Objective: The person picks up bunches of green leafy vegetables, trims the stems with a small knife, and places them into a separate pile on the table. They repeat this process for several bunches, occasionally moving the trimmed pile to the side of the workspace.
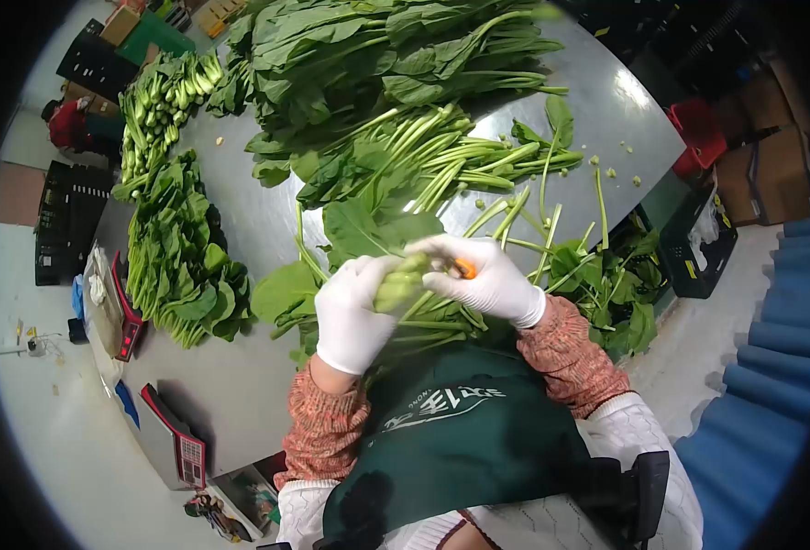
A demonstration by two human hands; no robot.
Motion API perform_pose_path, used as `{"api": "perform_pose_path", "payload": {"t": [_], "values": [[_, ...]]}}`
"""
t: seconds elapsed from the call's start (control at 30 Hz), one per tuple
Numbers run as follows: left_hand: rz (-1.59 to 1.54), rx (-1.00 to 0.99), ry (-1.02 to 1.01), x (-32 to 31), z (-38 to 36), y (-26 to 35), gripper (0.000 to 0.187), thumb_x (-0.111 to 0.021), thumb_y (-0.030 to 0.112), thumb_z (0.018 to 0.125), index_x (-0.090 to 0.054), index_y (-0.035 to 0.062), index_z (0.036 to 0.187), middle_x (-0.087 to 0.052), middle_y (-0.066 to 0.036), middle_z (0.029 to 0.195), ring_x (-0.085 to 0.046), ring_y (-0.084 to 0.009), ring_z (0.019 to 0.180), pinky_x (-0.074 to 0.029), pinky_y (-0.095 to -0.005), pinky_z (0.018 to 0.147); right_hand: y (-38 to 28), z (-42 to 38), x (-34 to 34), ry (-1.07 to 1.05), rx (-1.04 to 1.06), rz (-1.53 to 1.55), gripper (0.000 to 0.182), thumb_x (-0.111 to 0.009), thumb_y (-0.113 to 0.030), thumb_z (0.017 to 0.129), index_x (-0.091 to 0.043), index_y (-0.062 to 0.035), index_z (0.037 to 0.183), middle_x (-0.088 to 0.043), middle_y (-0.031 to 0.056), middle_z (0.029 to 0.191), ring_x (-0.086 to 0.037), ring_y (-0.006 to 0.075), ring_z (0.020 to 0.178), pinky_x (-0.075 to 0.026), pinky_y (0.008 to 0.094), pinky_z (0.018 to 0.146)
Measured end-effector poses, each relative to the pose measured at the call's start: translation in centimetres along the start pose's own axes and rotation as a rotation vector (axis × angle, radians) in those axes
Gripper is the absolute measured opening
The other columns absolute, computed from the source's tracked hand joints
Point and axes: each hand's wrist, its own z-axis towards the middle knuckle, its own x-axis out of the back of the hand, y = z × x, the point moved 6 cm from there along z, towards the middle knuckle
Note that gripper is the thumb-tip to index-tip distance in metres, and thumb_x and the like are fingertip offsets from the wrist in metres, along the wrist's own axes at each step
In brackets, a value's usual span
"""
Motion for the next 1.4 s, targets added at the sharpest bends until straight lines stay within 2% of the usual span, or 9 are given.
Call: {"api": "perform_pose_path", "payload": {"t": [0.17, 0.3, 0.5, 0.57, 0.73, 0.9, 0.97, 1.1, 1.4], "values": [[0.105, -0.044, 0.088, 1.9, 0.5, -1.4, 0.031, -0.077, 0.007, 0.069, -0.068, 0.0085, 0.098, -0.067, -0.010, 0.087, -0.064, -0.0300, 0.081, -0.052, -0.0370, 0.073, 1.2, 0.7, -0.3, -0.098, -0.068, -0.281, 0.014, -0.071, -0.016, 0.085, -0.066, -0.0069, 0.095, -0.065, 0.0119, 0.076, -0.065, 0.0275, 0.070, -0.051, 0.0315, 0.065], [0.174, 0.183, 0.278, 8.6, -0.5, -6.2, 0.030, -0.069, -0.004, 0.074, -0.067, 0.0001, 0.104, -0.066, -0.011, 0.098, -0.064, -0.0238, 0.086, -0.050, -0.0330, 0.081, 6.8, 0.7, 2.3, -0.285, -0.120, -0.812, 0.020, -0.069, -0.021, 0.086, -0.071, -0.0105, 0.103, -0.071, 0.0123, 0.080, -0.070, 0.0254, 0.073, -0.054, 0.0322, 0.068], [-0.281, 0.377, 0.317, 8.2, -1.0, -9.0, 0.029, -0.064, -0.009, 0.074, -0.062, 0.0018, 0.101, -0.066, -0.005, 0.093, -0.061, -0.0130, 0.087, -0.049, -0.0270, 0.081, 9.0, 7.7, 9.8, 0.300, 0.039, -0.879, 0.020, -0.064, -0.021, 0.088, -0.069, -0.0142, 0.106, -0.067, 0.0123, 0.094, -0.067, 0.0347, 0.080, -0.053, 0.0425, 0.068], [0.035, 0.242, 0.244, 7.2, 0.4, -6.4, 0.019, -0.064, -0.009, 0.078, -0.061, 0.0005, 0.093, -0.061, -0.008, 0.091, -0.060, -0.0151, 0.081, -0.050, -0.0269, 0.074, 12.3, 9.8, 9.9, 0.239, 0.042, -1.144, 0.022, -0.064, -0.021, 0.087, -0.068, -0.0166, 0.108, -0.061, 0.0148, 0.099, -0.064, 0.0373, 0.079, -0.052, 0.0456, 0.066], [-0.152, 0.287, 0.317, 7.5, -0.1, -7.5, 0.026, -0.067, -0.003, 0.073, -0.063, 0.0027, 0.098, -0.066, -0.007, 0.079, -0.063, -0.0140, 0.069, -0.052, -0.0272, 0.067, 11.1, 10.2, 10.0, 0.226, 0.157, -1.007, 0.012, -0.072, -0.012, 0.075, -0.061, -0.0119, 0.080, -0.059, 0.0129, 0.098, -0.064, 0.0361, 0.077, -0.051, 0.0460, 0.067], [-0.244, 0.334, 0.339, 7.8, -1.3, -7.5, 0.022, -0.075, -0.001, 0.076, -0.067, 0.0026, 0.096, -0.069, -0.007, 0.081, -0.064, -0.0127, 0.072, -0.052, -0.0263, 0.069, 8.7, 6.8, 11.1, 0.136, 0.023, -0.794, 0.020, -0.075, -0.009, 0.074, -0.058, -0.0027, 0.084, -0.064, 0.0147, 0.080, -0.063, 0.0348, 0.073, -0.050, 0.0375, 0.065], [-0.242, 0.287, 0.339, 7.5, -1.3, -6.9, 0.022, -0.075, 0.000, 0.077, -0.067, 0.0026, 0.097, -0.069, -0.007, 0.082, -0.065, -0.0136, 0.072, -0.053, -0.0263, 0.069, 5.5, 6.0, 11.6, 0.246, 0.112, -0.559, 0.012, -0.071, -0.004, 0.081, -0.062, -0.0022, 0.089, -0.063, 0.0061, 0.076, -0.058, 0.0149, 0.067, -0.047, 0.0284, 0.064], [-0.213, 0.182, 0.338, 7.2, -1.6, -5.4, 0.023, -0.075, 0.000, 0.077, -0.068, 0.0032, 0.099, -0.071, -0.008, 0.086, -0.068, -0.0173, 0.076, -0.053, -0.0278, 0.072, -2.3, 3.7, 14.1, 0.666, 0.202, -0.221, 0.006, -0.066, -0.009, 0.094, -0.063, -0.0043, 0.096, -0.055, -0.0065, 0.079, -0.046, 0.0020, 0.070, -0.039, 0.0197, 0.063], [-0.191, -0.112, 0.330, 6.7, -0.9, 1.1, 0.039, -0.071, -0.004, 0.071, -0.068, 0.0019, 0.110, -0.069, -0.010, 0.084, -0.066, -0.0232, 0.074, -0.052, -0.0310, 0.068, -9.1, 2.4, 1.4, 0.253, 0.410, -0.331, 0.014, -0.075, 0.000, 0.079, -0.068, -0.0024, 0.091, -0.063, 0.0059, 0.080, -0.057, 0.0147, 0.070, -0.045, 0.0268, 0.063]]}}
